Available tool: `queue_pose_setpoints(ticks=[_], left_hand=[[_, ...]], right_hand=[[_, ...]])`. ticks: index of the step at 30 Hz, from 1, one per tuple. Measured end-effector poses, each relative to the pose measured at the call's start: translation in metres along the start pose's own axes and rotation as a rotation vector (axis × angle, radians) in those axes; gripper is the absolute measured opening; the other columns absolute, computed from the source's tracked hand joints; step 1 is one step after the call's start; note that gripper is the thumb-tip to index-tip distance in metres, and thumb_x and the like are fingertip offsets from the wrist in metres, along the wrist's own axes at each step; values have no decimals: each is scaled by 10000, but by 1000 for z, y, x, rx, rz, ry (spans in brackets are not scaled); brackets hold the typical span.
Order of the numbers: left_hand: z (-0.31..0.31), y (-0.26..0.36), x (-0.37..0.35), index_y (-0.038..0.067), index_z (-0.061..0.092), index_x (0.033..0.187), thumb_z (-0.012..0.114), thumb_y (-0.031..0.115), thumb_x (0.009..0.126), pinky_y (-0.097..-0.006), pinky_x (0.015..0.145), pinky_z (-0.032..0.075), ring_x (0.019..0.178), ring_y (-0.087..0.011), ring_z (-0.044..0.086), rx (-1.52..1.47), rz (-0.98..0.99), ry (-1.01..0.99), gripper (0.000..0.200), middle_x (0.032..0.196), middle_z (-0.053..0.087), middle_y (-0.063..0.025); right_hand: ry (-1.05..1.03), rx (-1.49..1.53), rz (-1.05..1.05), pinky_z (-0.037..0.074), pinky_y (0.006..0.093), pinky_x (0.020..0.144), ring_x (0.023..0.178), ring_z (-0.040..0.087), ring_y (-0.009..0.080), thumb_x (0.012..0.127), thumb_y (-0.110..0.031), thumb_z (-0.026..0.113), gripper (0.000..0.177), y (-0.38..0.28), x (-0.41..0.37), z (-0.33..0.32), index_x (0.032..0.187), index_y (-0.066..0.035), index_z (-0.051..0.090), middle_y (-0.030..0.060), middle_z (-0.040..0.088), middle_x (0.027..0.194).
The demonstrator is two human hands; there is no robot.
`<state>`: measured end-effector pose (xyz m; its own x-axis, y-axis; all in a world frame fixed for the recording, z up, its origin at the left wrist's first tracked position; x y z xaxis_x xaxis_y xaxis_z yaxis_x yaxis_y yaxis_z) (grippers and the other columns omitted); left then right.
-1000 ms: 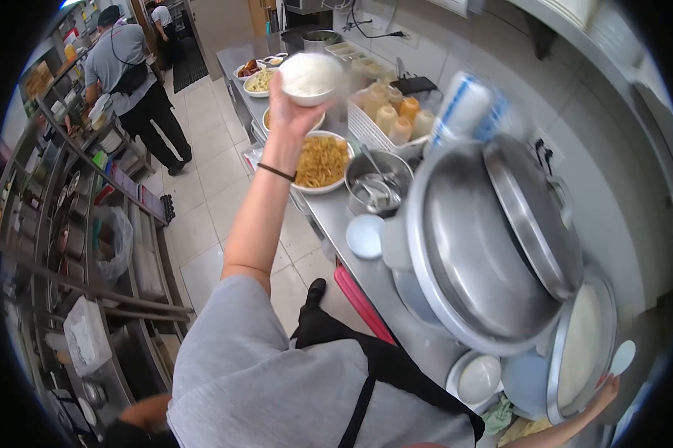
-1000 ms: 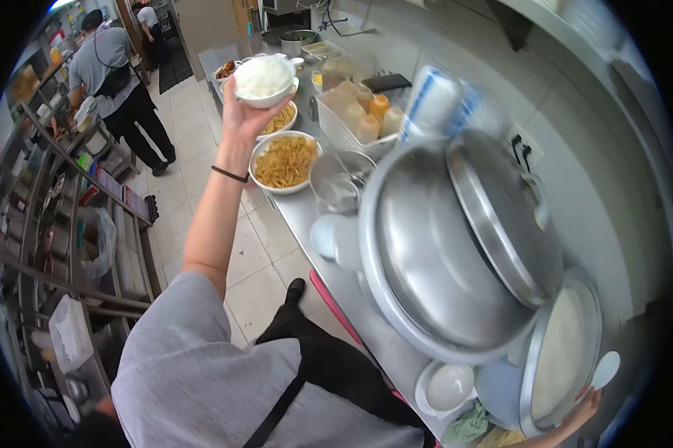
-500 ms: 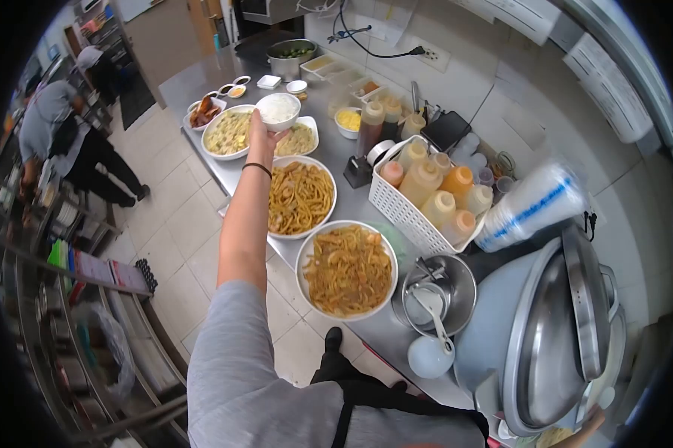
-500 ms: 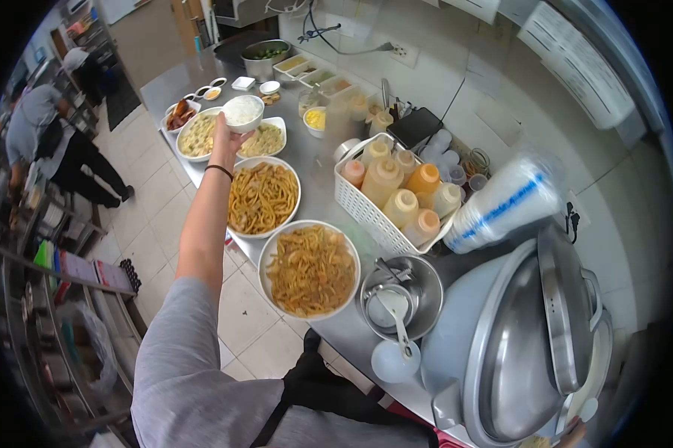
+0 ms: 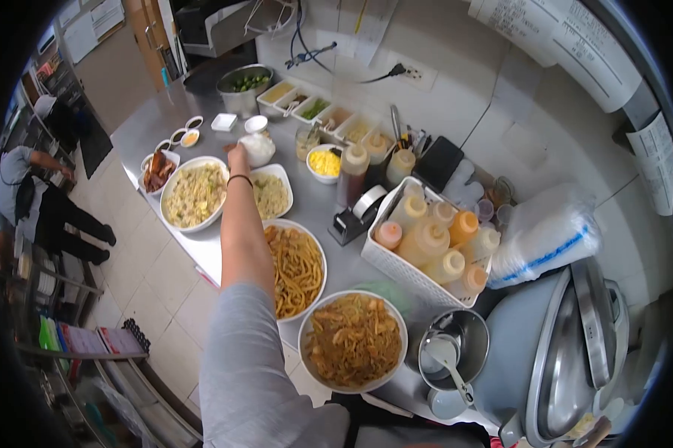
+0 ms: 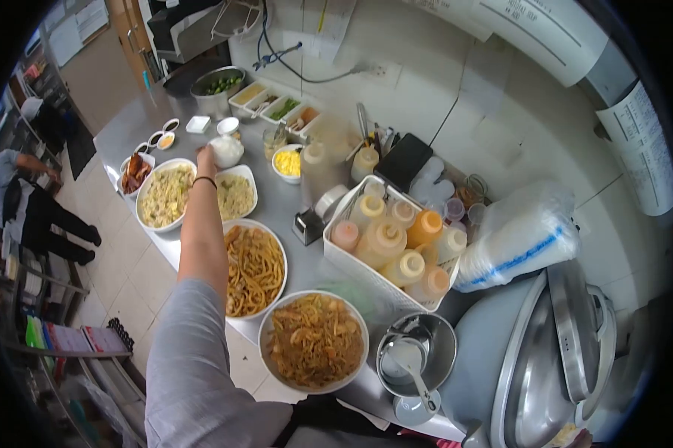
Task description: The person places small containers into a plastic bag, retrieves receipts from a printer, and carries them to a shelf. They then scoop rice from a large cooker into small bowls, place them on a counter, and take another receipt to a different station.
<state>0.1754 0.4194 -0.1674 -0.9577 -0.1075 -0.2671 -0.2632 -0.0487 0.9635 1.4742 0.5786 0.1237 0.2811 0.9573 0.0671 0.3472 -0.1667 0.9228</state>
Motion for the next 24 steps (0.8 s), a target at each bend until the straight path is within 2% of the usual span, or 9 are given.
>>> queue_pose_setpoints(ticks=[8,13,14,16,17,18,20,22,24], left_hand=[[12,-11,40,24,607,734,550,78,751,-302,484,481,558,-174,571,114,-44,-186,80,674,598,-79],[-21,89,-64,134,663,776,631,86,653,-350,576,479,639,-243,607,846,662,8,136,722,637,-101],[-33,98,-74,109,651,823,653,140,661,-367,651,479,741,-297,601,1155,1283,-95,166,829,636,-103],[-39,96,10,87,598,951,666,144,610,-351,774,448,911,-290,560,1565,1475,-124,353,1014,585,-117],[-47,90,86,99,576,998,664,170,643,-339,814,428,952,-258,540,905,898,-345,372,1057,565,-92],[-59,109,50,108,577,999,590,249,766,-313,799,427,951,-205,537,1258,1493,-279,272,1033,571,-52],[-81,127,-58,118,493,1194,472,531,808,-277,841,382,1045,-191,487,237,453,-433,565,1162,508,-84],[-115,150,-227,48,454,1212,491,600,764,-366,851,367,1068,-219,477,323,428,-389,712,1157,514,-95],[-146,141,-290,35,439,1212,474,530,815,-346,869,386,1103,-228,462,320,536,-500,636,1177,499,-109]], right_hand=[[-70,91,27,493,302,588,769,625,130,668,-342,639,158,-1,-1,-15,783,-242,599,-30,639,828],[466,230,-89,407,300,583,642,500,149,817,-180,485,200,-19,107,147,777,-8,577,52,551,720],[420,588,-26,410,323,601,659,509,161,830,-179,480,214,-21,107,134,795,2,587,73,573,743],[453,1381,120,416,369,636,693,526,186,856,-177,469,244,-29,75,51,830,22,606,116,617,788],[291,941,40,410,394,673,731,539,266,843,-181,479,229,-22,57,4,826,9,604,166,601,837],[577,788,-18,406,391,692,777,529,314,834,-186,469,224,-18,65,15,846,0,594,198,576,865],[631,1097,72,426,330,660,732,542,223,804,-125,495,160,-15,80,23,878,-9,579,141,589,812],[291,2394,367,433,220,557,625,548,101,803,-127,513,154,-24,50,-38,855,3,579,54,591,743],[356,2258,333,439,216,568,628,551,106,800,-140,522,254,-19,18,-85,997,15,565,64,606,775]])
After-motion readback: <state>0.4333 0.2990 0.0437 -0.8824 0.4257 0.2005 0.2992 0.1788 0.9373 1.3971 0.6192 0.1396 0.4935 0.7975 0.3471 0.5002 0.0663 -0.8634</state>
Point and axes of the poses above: each hand's wrist, its own x-axis towards the middle knuckle, its own z-axis out of the palm, y = z × x, the point moved 2 cm from there along x, towards the middle knuckle
